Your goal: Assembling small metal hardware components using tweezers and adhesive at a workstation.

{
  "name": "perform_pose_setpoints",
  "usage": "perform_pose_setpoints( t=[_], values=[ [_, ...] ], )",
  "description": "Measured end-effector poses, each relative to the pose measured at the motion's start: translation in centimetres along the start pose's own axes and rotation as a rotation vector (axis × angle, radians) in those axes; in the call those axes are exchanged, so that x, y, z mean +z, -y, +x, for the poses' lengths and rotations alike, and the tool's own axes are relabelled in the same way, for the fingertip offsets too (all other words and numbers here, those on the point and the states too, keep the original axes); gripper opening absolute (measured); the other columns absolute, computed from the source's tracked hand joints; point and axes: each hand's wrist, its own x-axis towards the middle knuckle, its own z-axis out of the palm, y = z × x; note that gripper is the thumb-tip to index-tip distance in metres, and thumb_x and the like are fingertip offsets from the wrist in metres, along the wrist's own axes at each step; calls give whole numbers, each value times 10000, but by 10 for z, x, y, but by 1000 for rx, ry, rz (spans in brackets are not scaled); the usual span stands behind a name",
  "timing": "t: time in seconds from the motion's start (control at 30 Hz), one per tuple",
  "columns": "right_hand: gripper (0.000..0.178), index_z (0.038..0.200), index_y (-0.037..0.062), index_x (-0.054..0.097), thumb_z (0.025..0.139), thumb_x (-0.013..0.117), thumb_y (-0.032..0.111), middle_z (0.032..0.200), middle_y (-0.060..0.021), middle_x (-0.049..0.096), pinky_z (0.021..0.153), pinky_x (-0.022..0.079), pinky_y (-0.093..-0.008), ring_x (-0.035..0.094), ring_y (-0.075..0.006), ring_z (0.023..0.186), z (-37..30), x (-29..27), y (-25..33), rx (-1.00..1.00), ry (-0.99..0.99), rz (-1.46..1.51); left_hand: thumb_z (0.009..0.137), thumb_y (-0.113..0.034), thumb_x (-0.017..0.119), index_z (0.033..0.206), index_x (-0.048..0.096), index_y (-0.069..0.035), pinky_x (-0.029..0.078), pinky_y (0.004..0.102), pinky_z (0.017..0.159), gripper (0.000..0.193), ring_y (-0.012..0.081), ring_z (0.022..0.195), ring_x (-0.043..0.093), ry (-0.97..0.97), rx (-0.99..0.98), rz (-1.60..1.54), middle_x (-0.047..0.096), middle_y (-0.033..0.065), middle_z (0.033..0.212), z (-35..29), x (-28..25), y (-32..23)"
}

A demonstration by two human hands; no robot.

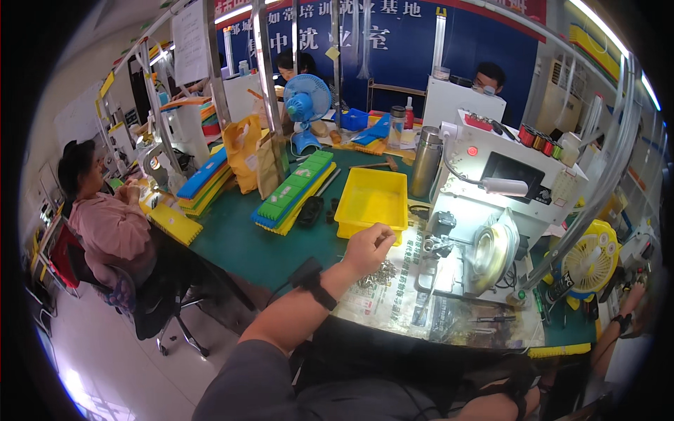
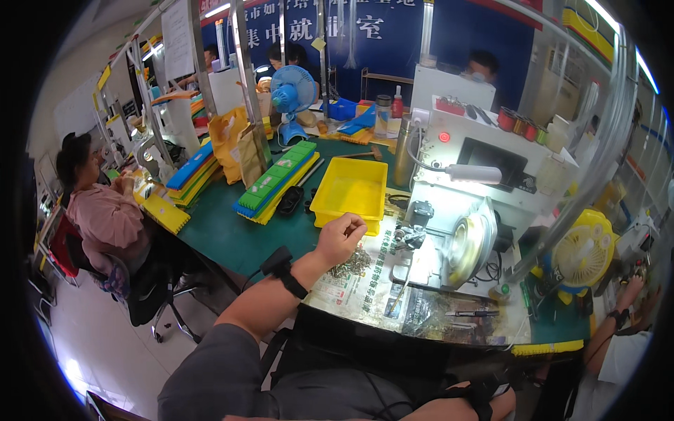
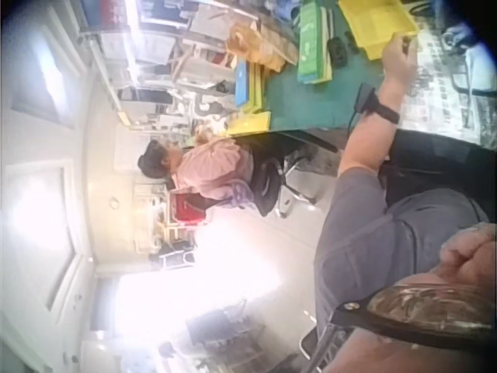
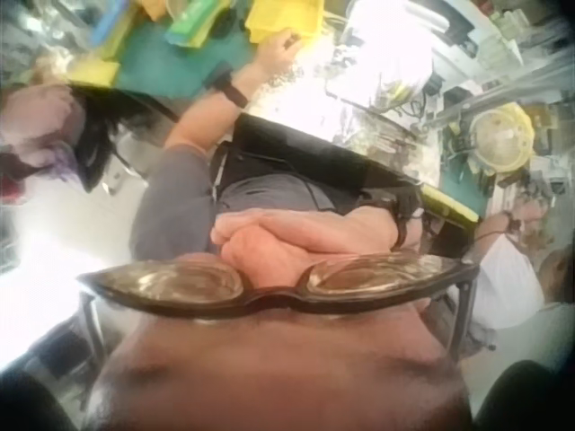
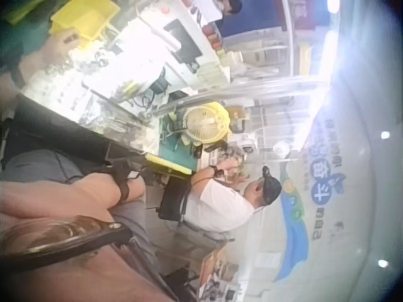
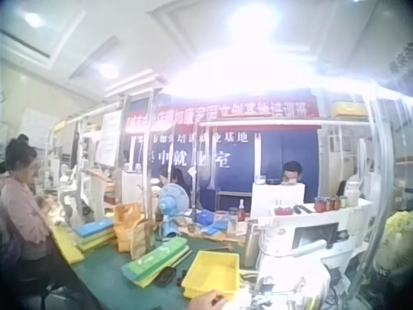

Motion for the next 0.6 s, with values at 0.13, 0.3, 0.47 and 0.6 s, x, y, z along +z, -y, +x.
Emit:
perform_pose_setpoints(
  t=[0.13,0.3,0.47,0.6],
  values=[
    [858,1459,36,470,883,573,663,1437,-178,538,1163,249,-644,470,-410,1343,0,-4,-1,3,-9,-25,935,-174,680,990,651,-45,519,315,651,143,203,699,684,-7,-31,-7,706,91,817,2,1,0],
    [828,1445,27,478,892,568,637,1428,-183,544,1162,255,-640,478,-410,1335,1,-4,-5,16,-8,-37,936,-158,673,986,659,-43,507,294,620,126,166,646,661,-27,-46,11,685,85,749,0,-3,7],
    [799,1432,17,487,902,563,610,1419,-188,550,1160,262,-637,487,-410,1327,-4,-2,-4,13,-16,-40,939,-161,676,988,658,-32,498,279,609,140,139,617,637,-21,-23,-27,682,72,745,3,0,4],
    [776,1421,9,494,909,559,589,1412,-192,555,1158,267,-634,494,-410,1321,-1,-1,-5,13,5,-29,938,-163,681,987,659,-27,497,280,608,146,140,624,641,-20,-55,-43,686,71,753,1,-10,-1]
  ],
)
